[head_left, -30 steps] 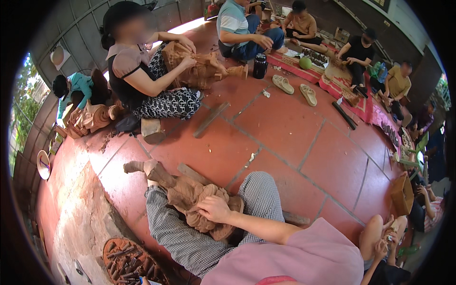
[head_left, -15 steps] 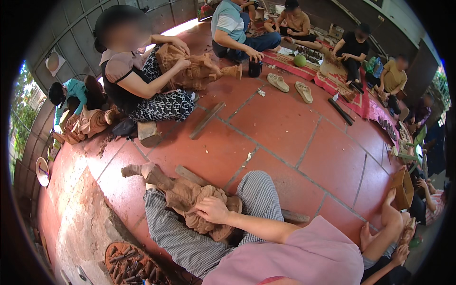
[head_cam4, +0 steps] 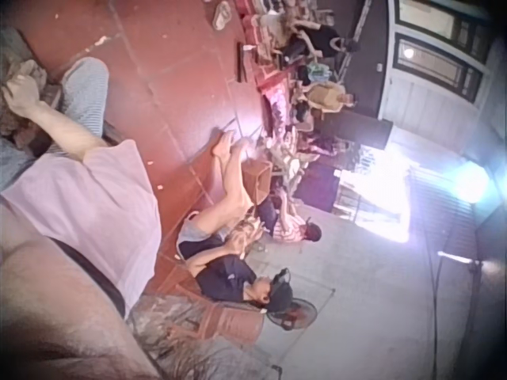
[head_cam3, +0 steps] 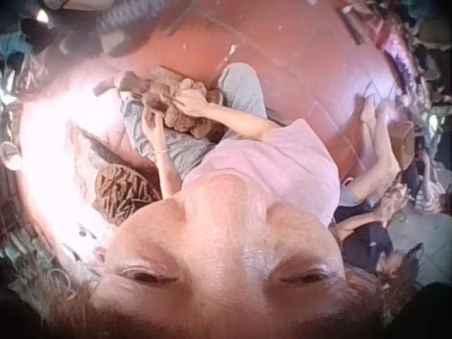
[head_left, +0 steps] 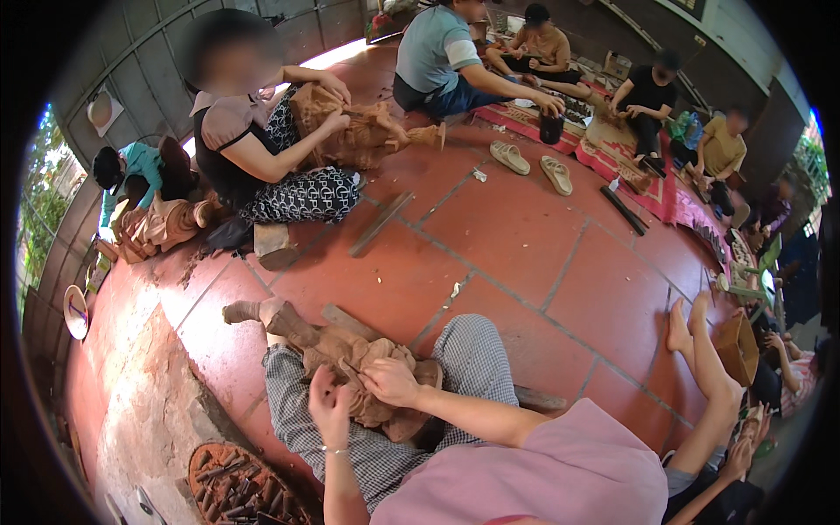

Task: The person sits on the floor and carves a wooden figurine by hand, using small tools to shape and smooth the surface. They rotate the piece frequently to work on different sides and occasionally wipe away shavings.

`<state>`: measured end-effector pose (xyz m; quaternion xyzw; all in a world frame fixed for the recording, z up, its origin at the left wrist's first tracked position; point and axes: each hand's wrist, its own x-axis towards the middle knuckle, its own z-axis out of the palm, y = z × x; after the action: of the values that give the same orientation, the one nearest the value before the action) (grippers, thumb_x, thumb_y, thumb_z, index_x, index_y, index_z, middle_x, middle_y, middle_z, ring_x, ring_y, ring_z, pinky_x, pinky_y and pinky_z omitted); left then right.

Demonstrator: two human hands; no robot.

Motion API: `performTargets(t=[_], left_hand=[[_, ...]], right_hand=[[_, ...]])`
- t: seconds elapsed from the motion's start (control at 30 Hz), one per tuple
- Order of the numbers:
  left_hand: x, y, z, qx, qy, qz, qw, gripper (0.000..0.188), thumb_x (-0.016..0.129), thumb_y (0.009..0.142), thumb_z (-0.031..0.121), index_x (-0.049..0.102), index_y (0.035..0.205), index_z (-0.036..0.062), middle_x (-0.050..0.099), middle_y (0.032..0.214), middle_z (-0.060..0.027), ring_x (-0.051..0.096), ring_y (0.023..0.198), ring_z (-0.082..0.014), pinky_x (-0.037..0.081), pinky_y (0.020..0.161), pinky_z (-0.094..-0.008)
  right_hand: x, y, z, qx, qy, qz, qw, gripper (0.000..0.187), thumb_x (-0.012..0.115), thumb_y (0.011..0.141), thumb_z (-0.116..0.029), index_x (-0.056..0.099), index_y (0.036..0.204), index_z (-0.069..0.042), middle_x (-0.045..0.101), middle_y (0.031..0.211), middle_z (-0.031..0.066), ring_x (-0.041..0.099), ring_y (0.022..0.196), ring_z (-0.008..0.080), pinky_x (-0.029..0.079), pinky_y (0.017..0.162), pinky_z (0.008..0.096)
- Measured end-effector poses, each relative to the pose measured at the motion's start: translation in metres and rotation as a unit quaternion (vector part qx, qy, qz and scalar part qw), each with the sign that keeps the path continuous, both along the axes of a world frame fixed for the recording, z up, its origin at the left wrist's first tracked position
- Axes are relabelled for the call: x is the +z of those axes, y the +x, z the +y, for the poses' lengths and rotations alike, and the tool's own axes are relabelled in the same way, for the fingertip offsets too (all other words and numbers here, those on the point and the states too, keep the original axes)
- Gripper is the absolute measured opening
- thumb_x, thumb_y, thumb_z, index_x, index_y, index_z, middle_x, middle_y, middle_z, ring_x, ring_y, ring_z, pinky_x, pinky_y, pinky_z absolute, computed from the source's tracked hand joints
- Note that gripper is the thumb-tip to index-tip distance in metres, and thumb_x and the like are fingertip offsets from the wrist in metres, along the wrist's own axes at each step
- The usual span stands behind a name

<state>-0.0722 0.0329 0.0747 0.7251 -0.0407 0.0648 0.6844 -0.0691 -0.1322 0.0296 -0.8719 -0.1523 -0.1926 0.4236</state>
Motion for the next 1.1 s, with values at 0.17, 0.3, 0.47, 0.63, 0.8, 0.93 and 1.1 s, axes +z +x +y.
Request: performTargets(t=[0.17, 0.3, 0.47, 0.63, 0.8, 0.93, 1.1], left_hand=[[-0.014, 0.01, -0.037, -0.016, -0.075, 0.063, 0.995, 0.026, 0.059, 0.093, 0.0, 0.059, 0.118, -0.0058, 0.064, 0.1, -0.0035, 0.058, 0.08, -0.0075, 0.049, 0.071, -0.0221], [-0.036, 0.01, -0.034, 0.034, -0.169, 0.095, 0.981, 0.019, 0.055, 0.098, 0.007, 0.061, 0.114, -0.0027, 0.064, 0.096, -0.0016, 0.058, 0.082, -0.0084, 0.048, 0.072, -0.0216], [-0.029, 0.008, -0.042, 0.069, -0.187, 0.095, 0.975, 0.012, 0.054, 0.1, 0.01, 0.06, 0.105, 0.0012, 0.061, 0.09, 0.0004, 0.055, 0.075, -0.0065, 0.046, 0.064, -0.0202], [-0.046, 0.013, -0.002, 0.019, 0.048, 0.04, 0.998, 0.009, 0.057, 0.092, 0.002, 0.061, 0.099, -0.0008, 0.061, 0.08, -0.0062, 0.058, 0.069, -0.0146, 0.048, 0.063, -0.0264], [-0.05, 0.01, 0.013, -0.044, 0.32, -0.117, 0.939, 0.013, 0.07, 0.075, -0.001, 0.065, 0.087, -0.0007, 0.062, 0.082, -0.0149, 0.061, 0.073, -0.0326, 0.05, 0.067, -0.0361], [-0.054, 0.013, 0.019, -0.078, 0.303, -0.059, 0.948, 0.015, 0.075, 0.074, 0.003, 0.065, 0.086, -0.0006, 0.061, 0.079, -0.0124, 0.061, 0.071, -0.029, 0.05, 0.066, -0.0356], [-0.055, 0.024, 0.042, -0.152, 0.21, 0.083, 0.962, 0.018, 0.079, 0.075, 0.006, 0.065, 0.083, -0.0022, 0.06, 0.074, -0.0046, 0.057, 0.068, -0.0135, 0.048, 0.063, -0.0282]], right_hand=[[0.006, -0.003, -0.003, -0.01, -0.013, 0.023, 1.0, 0.026, 0.055, 0.094, -0.023, 0.062, 0.077, -0.004, 0.057, 0.07, 0.0138, 0.058, 0.069, 0.0324, 0.046, 0.065, 0.0428], [0.014, -0.006, 0.001, -0.033, -0.031, 0.043, 0.998, 0.029, 0.054, 0.095, -0.027, 0.063, 0.078, -0.006, 0.06, 0.071, 0.0138, 0.06, 0.071, 0.031, 0.048, 0.067, 0.0425], [0.018, -0.006, -0.001, -0.015, -0.018, 0.011, 1.0, 0.027, 0.058, 0.092, -0.027, 0.063, 0.076, -0.006, 0.057, 0.067, 0.0118, 0.059, 0.066, 0.0291, 0.047, 0.062, 0.0412], [0.011, -0.002, 0.001, -0.041, -0.012, 0.019, 0.999, 0.023, 0.061, 0.09, -0.026, 0.064, 0.079, -0.006, 0.06, 0.072, 0.0103, 0.06, 0.072, 0.0281, 0.047, 0.066, 0.0393], [0.033, 0.009, 0.0, -0.11, -0.077, -0.093, 0.987, 0.017, 0.064, 0.088, -0.023, 0.066, 0.083, -0.008, 0.065, 0.086, 0.0051, 0.061, 0.089, 0.0234, 0.045, 0.082, 0.0375], [0.011, 0.007, -0.007, -0.138, -0.057, -0.042, 0.988, 0.015, 0.065, 0.086, -0.022, 0.067, 0.083, -0.008, 0.065, 0.088, 0.0029, 0.061, 0.092, 0.0214, 0.043, 0.086, 0.0372], [0.005, 0.008, -0.007, -0.122, -0.044, -0.045, 0.991, 0.015, 0.065, 0.086, -0.022, 0.067, 0.079, -0.008, 0.065, 0.084, 0.0032, 0.062, 0.087, 0.023, 0.044, 0.082, 0.0371]])
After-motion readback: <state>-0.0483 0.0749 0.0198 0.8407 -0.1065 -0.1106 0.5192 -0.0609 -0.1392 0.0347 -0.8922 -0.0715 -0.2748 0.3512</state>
